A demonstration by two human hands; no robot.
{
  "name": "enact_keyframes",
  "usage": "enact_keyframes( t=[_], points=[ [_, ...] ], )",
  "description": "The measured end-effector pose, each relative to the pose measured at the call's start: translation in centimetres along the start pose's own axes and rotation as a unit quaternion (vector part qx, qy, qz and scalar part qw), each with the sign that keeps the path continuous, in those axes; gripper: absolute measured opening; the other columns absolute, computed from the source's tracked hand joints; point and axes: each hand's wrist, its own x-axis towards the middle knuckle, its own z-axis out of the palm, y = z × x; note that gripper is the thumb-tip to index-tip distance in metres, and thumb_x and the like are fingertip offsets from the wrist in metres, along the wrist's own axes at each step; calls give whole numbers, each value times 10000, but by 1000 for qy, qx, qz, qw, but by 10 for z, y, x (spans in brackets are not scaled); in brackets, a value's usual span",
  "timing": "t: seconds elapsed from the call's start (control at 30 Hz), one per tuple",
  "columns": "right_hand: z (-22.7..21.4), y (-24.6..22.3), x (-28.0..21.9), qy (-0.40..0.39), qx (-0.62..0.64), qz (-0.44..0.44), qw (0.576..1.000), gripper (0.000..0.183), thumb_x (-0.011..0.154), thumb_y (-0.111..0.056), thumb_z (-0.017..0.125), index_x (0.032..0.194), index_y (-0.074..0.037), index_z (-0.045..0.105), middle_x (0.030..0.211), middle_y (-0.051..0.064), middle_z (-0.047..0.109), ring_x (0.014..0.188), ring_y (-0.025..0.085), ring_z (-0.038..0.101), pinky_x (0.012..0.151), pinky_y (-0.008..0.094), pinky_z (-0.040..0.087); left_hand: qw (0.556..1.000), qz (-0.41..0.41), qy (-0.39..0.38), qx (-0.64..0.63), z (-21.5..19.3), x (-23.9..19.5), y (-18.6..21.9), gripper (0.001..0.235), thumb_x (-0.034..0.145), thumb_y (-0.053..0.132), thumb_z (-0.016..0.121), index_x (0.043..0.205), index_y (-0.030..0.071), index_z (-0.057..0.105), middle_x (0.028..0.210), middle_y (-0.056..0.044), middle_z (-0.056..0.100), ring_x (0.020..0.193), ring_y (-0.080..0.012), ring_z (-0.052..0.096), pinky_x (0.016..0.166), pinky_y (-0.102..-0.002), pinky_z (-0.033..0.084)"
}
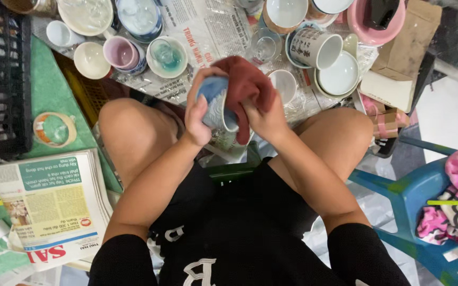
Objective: The person sits cross-legged and wipes several small ceramic cups and bowls with a reddish cloth. They handle each item one at a time, rubbing the exterior and interior surfaces, then place the items back on the table.
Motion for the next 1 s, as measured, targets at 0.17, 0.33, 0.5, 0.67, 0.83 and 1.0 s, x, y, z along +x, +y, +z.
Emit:
enact_keyframes(
  t=[0.17, 0.33, 0.5, 0.67, 0.83, 1.0],
  points=[
    [27, -11, -22, -9, 25, -87, 996, 399, 1148, -157, 419, 1504, 20, 454, 1502, 213, 550, 1444, 319, 529, 1205, 398, 411, 988, 72, 97, -97, 9, -4, 10, 759, 945, 619, 546, 1387, 9, 454, 1274, -130, 580, 1174, -223, 584, 1076, -341, 447],
    [46, -5, -49, -75, -9, -101, 992, 475, 1110, -183, 445, 1526, 36, 382, 1574, 230, 430, 1522, 349, 394, 1256, 427, 306, 981, 119, 134, -76, 2, -4, 8, 780, 943, 621, 570, 1421, 22, 424, 1267, -135, 574, 1152, -230, 584, 1060, -353, 452],
    [37, 35, -55, -104, -21, -132, 986, 511, 1131, -252, 366, 1509, 91, 367, 1585, 290, 376, 1526, 414, 326, 1257, 475, 246, 987, 111, 114, 1, -1, -6, 2, 805, 950, 649, 563, 1434, 34, 372, 1291, -130, 559, 1214, -236, 577, 1116, -368, 448],
    [18, 54, -41, -124, -6, 25, 992, 724, 1089, -502, 232, 1471, 83, 422, 1442, 231, 567, 1444, 346, 511, 1239, 443, 347, 993, 68, -2, 97, 5, -8, 4, 777, 980, 646, 520, 1430, 24, 403, 1324, -125, 516, 1226, -222, 553, 1102, -349, 446],
    [11, 30, -29, -126, 41, -183, 974, 905, 1070, -660, 161, 1552, 88, 322, 1597, 256, 384, 1531, 393, 372, 1294, 507, 276, 988, -25, -74, 133, 5, -11, 12, 687, 989, 547, 513, 1415, 16, 420, 1285, -139, 594, 1215, -214, 592, 1099, -354, 446],
    [8, 15, -32, -178, -16, -285, 942, 921, 1068, -641, 274, 1591, 112, 185, 1664, 328, 178, 1574, 489, 173, 1295, 542, 162, 994, 10, -38, 103, -4, -4, 1, 591, 1057, 486, 449, 1426, 25, 431, 1335, -136, 538, 1285, -191, 531, 1151, -340, 394]
  ],
)
